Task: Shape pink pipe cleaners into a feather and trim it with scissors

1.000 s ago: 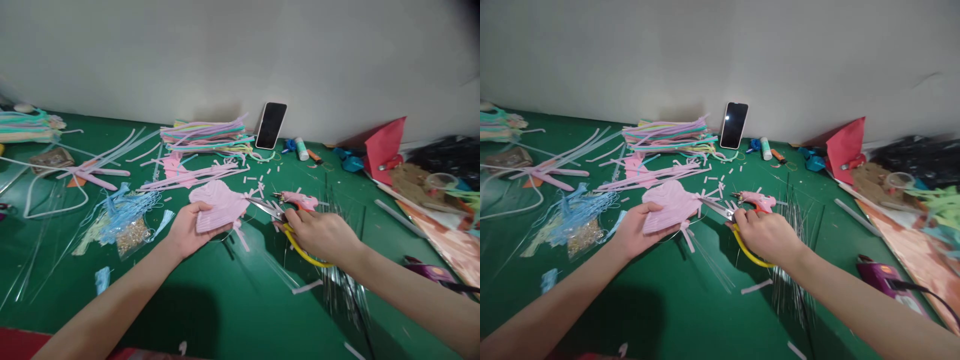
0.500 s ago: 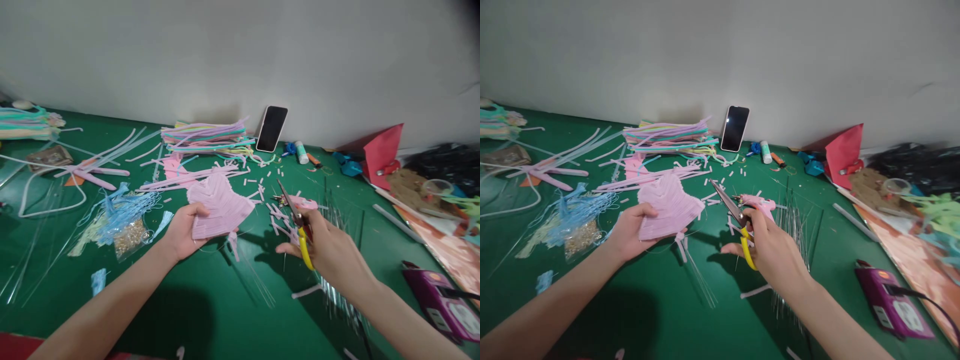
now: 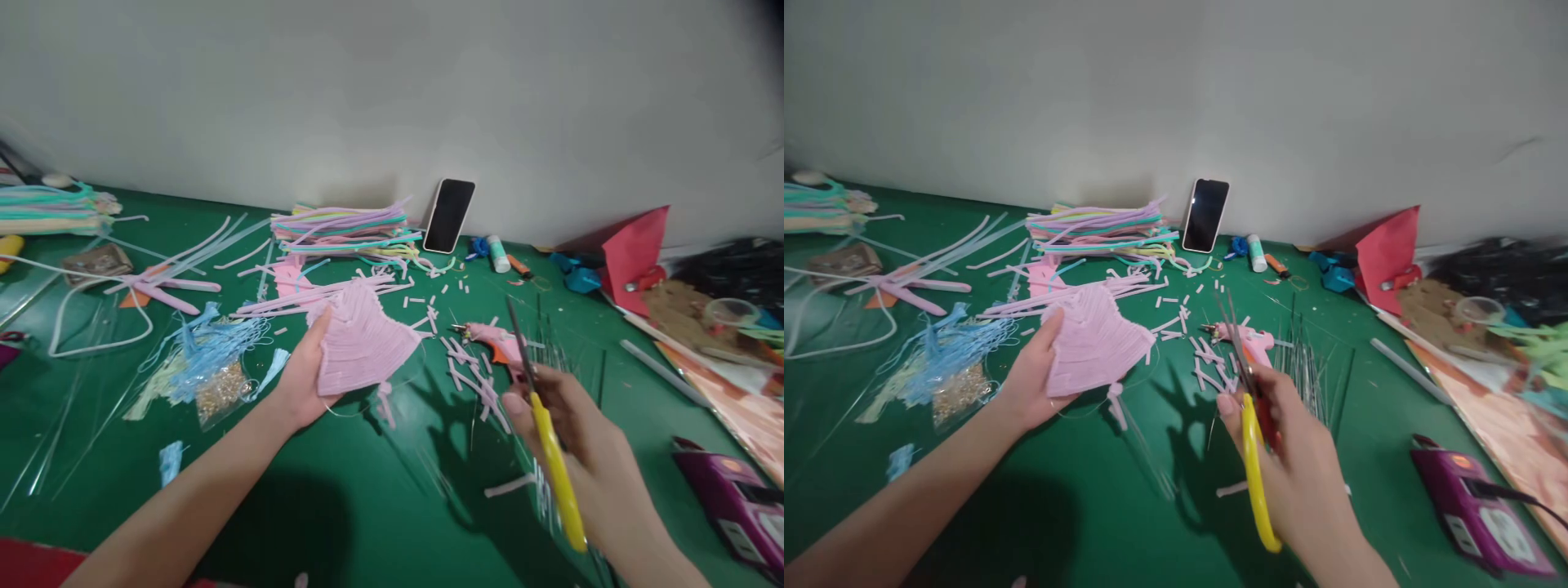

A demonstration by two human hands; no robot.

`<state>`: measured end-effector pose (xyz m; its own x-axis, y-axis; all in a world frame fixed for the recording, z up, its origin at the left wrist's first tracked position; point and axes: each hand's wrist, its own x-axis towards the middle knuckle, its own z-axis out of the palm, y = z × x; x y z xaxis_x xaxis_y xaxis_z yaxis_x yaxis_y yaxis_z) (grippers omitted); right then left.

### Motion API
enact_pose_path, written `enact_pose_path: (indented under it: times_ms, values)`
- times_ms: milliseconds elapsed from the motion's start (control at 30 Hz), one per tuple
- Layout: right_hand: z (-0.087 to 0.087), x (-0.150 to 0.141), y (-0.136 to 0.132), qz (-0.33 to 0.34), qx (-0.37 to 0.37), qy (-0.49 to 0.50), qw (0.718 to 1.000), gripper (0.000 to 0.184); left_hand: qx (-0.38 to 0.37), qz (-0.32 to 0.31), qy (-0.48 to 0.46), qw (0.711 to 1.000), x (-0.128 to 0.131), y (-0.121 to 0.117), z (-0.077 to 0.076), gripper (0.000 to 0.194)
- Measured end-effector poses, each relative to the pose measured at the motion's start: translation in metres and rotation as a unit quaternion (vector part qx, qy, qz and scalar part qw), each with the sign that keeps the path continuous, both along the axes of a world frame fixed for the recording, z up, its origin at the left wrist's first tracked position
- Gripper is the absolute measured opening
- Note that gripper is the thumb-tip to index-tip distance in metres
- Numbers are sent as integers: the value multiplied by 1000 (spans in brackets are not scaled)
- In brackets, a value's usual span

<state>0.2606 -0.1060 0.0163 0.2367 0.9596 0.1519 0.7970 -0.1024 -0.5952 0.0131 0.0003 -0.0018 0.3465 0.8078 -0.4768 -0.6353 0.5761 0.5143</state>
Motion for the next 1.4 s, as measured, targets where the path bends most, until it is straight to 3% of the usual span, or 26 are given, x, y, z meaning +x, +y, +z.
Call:
enact_pose_path:
  times_ms: [67,133,200,300,400,767,1000,1133,1400]
  values:
    - [-2,-16,-16,-4,-8,25,1000,46,25,28,-8,999,3,-1,0,50]
    - [-10,-37,-32,13,-24,-13,1000,48,47,57,-14,997,6,-1,-1,55]
    - [-22,-61,-42,70,3,-61,996,42,40,75,2,996,7,0,-3,60]
    - [-40,-90,-40,100,59,-113,987,38,-6,68,27,997,7,-1,-1,70]
    - [-48,-103,-28,98,97,-139,981,37,2,61,-6,998,4,-3,5,71]
    - [-47,-106,-17,117,129,-218,960,30,24,56,-82,995,-4,0,9,73]
    - [-42,-106,-19,146,115,-226,956,34,27,50,-82,995,-1,0,5,73]
    - [-37,-102,-18,134,135,-227,955,33,24,47,-86,995,-2,-1,9,72]
    - [-30,-96,-18,176,129,-232,948,29,21,44,-81,996,-4,1,10,70]
